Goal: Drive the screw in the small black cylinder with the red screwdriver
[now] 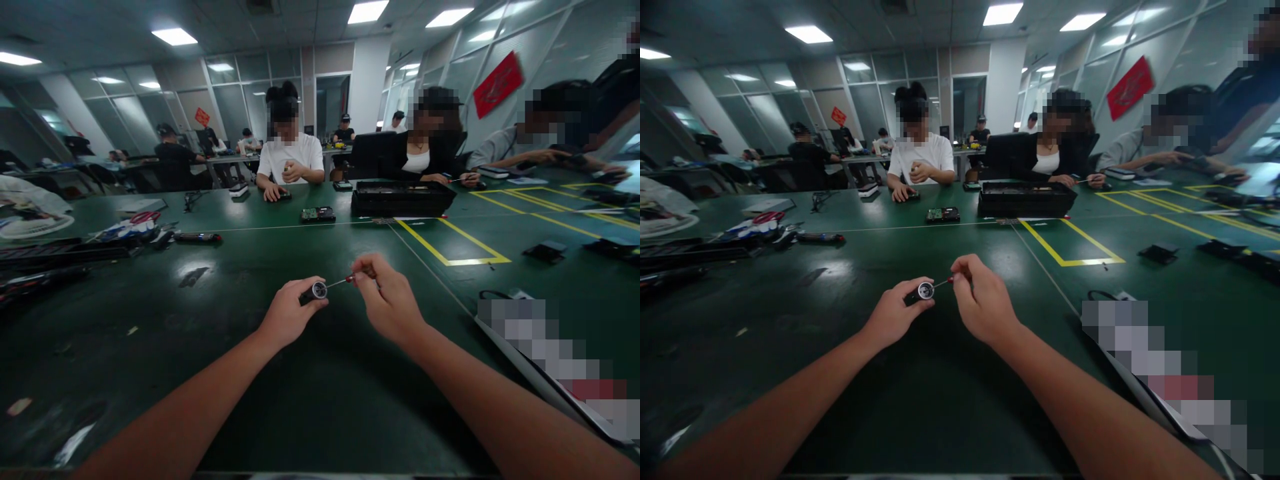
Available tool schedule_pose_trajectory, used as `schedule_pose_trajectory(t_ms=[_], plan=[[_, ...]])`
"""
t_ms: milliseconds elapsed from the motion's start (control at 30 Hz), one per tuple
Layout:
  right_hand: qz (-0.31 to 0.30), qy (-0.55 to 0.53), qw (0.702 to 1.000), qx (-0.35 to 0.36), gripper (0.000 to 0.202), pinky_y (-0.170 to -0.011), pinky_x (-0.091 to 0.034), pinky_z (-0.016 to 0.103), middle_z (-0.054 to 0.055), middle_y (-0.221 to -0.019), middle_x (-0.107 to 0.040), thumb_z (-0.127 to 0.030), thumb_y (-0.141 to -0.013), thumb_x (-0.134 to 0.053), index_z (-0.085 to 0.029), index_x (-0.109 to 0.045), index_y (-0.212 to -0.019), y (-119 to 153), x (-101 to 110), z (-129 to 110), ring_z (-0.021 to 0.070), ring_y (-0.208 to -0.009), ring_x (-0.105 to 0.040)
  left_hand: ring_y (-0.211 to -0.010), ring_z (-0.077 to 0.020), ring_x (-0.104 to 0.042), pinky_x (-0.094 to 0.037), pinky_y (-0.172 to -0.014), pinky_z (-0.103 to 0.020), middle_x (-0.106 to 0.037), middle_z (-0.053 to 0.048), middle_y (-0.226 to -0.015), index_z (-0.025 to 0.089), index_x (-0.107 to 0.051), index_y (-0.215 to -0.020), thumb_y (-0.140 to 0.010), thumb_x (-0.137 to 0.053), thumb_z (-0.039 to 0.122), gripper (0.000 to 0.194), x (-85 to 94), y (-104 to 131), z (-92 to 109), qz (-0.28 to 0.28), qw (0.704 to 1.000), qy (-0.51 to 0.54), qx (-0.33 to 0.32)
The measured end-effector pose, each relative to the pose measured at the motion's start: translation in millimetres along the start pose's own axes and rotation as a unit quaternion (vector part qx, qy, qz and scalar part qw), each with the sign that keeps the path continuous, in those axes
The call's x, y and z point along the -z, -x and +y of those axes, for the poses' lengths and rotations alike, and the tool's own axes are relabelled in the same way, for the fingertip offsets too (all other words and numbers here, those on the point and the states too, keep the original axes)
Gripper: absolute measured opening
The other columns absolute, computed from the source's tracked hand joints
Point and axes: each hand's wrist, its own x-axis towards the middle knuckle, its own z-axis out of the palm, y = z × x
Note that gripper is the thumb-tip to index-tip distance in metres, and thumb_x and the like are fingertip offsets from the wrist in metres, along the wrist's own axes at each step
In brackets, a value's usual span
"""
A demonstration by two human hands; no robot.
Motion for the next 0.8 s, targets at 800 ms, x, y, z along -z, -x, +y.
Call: schedule_pose_trajectory(t_ms=[800], plan=[[-0.015,-0.033,0.998,-0.058,0.021,-0.064,-0.046,0.032,0.004,-0.085,-0.070,-0.032,-0.099,-0.045,-0.021,-0.053,-0.115,0.0,-2.5,2.1,0.0198,-0.073,-0.066,-0.106,-0.0246,-0.063,-0.048,-0.094,-0.038,-0.070,-0.003,-0.114,0.030,-0.069,-0.122,-0.087,-0.071,0.029,0.035,0.6,-0.1,-1.4,0.000,1.000,0.001,0.018]])
